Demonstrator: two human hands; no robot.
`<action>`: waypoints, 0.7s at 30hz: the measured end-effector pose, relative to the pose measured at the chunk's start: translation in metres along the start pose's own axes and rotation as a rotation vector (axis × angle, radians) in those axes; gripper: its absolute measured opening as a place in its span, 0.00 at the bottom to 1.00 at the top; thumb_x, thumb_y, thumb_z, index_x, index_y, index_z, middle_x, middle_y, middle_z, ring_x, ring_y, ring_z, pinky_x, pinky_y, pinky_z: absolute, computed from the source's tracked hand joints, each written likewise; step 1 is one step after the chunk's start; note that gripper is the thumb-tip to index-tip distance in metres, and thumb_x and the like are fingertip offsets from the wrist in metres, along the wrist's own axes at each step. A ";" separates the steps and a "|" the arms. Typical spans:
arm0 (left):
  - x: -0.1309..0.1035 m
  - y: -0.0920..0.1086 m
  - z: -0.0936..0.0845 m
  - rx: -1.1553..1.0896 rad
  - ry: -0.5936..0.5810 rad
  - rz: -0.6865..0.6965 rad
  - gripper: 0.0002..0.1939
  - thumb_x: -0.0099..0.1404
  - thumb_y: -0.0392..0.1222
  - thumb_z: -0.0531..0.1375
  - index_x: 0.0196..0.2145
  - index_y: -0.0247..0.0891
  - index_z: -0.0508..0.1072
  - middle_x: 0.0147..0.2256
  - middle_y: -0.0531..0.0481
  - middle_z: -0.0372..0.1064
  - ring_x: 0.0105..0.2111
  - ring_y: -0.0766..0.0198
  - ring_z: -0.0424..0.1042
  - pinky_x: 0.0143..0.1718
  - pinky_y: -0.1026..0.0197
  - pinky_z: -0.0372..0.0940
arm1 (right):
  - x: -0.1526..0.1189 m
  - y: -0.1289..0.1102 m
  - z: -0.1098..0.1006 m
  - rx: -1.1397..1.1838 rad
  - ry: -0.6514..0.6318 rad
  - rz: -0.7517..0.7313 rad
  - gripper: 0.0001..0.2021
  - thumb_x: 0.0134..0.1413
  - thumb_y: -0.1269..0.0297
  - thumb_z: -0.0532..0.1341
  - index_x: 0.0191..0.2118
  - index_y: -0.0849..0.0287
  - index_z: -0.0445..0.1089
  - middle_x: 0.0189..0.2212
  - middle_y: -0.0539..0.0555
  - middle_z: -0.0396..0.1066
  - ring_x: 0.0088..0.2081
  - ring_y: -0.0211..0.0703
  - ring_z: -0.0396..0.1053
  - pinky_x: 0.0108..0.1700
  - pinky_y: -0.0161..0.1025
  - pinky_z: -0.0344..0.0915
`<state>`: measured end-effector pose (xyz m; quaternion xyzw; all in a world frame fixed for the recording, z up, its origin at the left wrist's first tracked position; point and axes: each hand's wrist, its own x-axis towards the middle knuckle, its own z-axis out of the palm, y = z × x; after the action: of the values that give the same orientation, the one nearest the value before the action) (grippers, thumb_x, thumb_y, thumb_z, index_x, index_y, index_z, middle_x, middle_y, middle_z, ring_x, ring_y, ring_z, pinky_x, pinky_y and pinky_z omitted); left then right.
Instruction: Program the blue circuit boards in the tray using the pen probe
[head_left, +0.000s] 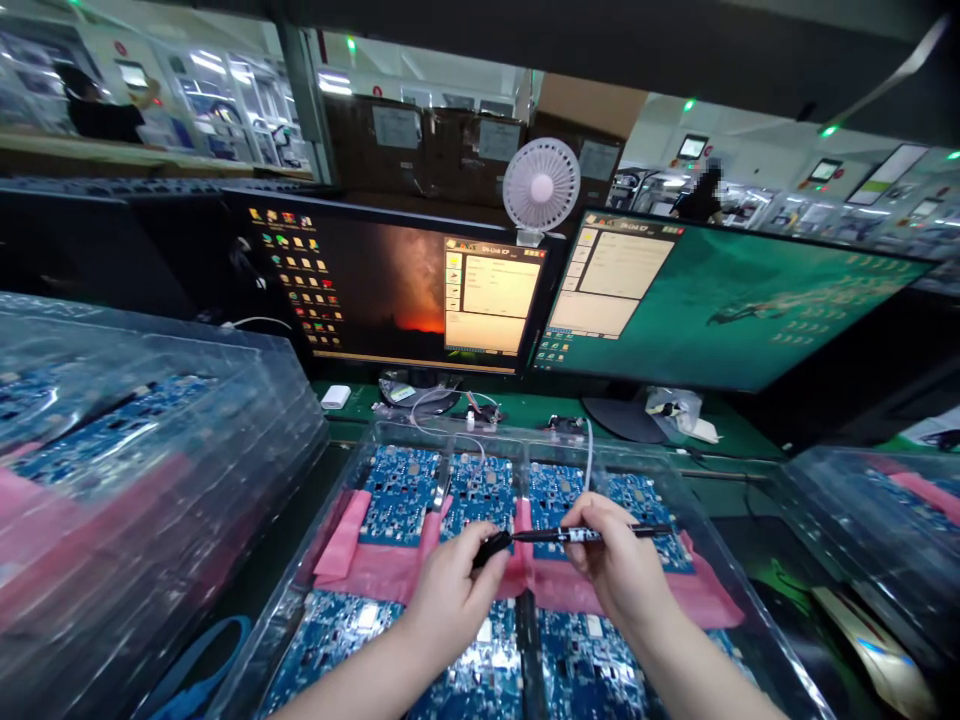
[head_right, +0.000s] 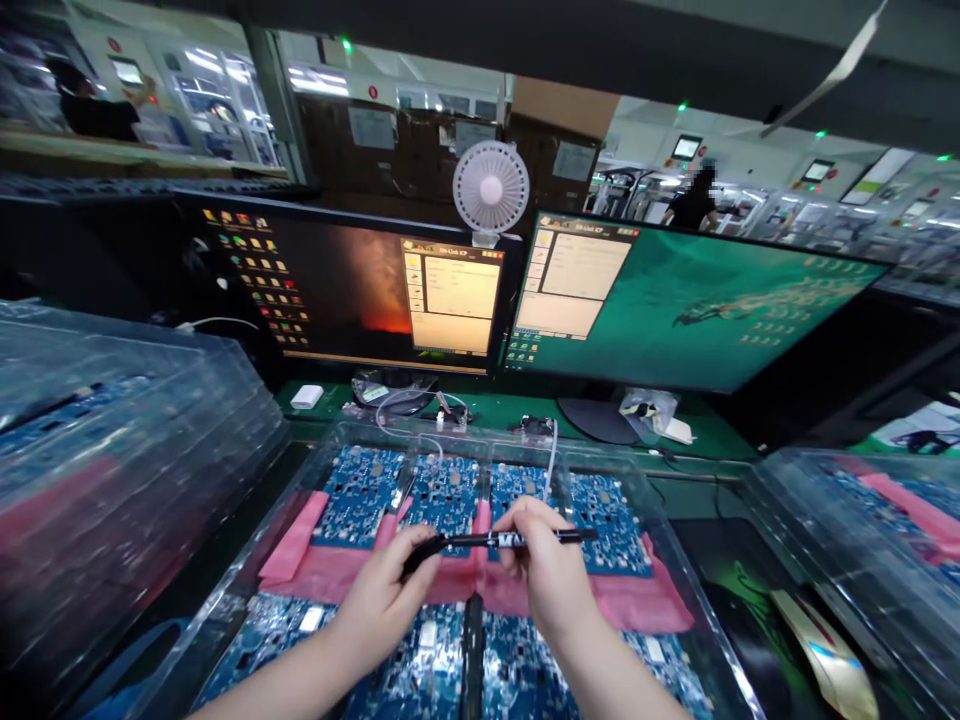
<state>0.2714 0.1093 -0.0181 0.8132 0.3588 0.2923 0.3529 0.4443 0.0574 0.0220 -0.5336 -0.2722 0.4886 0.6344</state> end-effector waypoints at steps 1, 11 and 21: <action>0.000 -0.001 -0.001 0.014 -0.002 0.018 0.09 0.62 0.41 0.48 0.40 0.40 0.63 0.37 0.49 0.68 0.37 0.62 0.67 0.36 0.60 0.61 | 0.000 0.000 -0.001 -0.034 -0.009 -0.006 0.11 0.43 0.59 0.56 0.21 0.63 0.62 0.12 0.47 0.57 0.15 0.32 0.53 0.17 0.28 0.47; 0.002 -0.002 -0.004 0.064 0.038 0.053 0.09 0.62 0.40 0.50 0.40 0.41 0.65 0.38 0.49 0.68 0.38 0.62 0.67 0.36 0.61 0.62 | 0.000 0.001 -0.006 -0.108 -0.032 -0.044 0.12 0.45 0.58 0.54 0.22 0.63 0.62 0.12 0.47 0.58 0.15 0.31 0.54 0.17 0.27 0.48; 0.000 0.018 -0.013 0.159 -0.142 0.272 0.09 0.61 0.39 0.49 0.37 0.39 0.66 0.31 0.49 0.70 0.31 0.61 0.69 0.31 0.60 0.63 | -0.006 0.028 0.012 -0.158 -0.177 -0.014 0.17 0.48 0.53 0.51 0.28 0.63 0.65 0.16 0.47 0.57 0.15 0.31 0.54 0.17 0.28 0.49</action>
<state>0.2688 0.1048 0.0036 0.8982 0.2414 0.2501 0.2692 0.4228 0.0556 -0.0005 -0.5347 -0.3686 0.5064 0.5673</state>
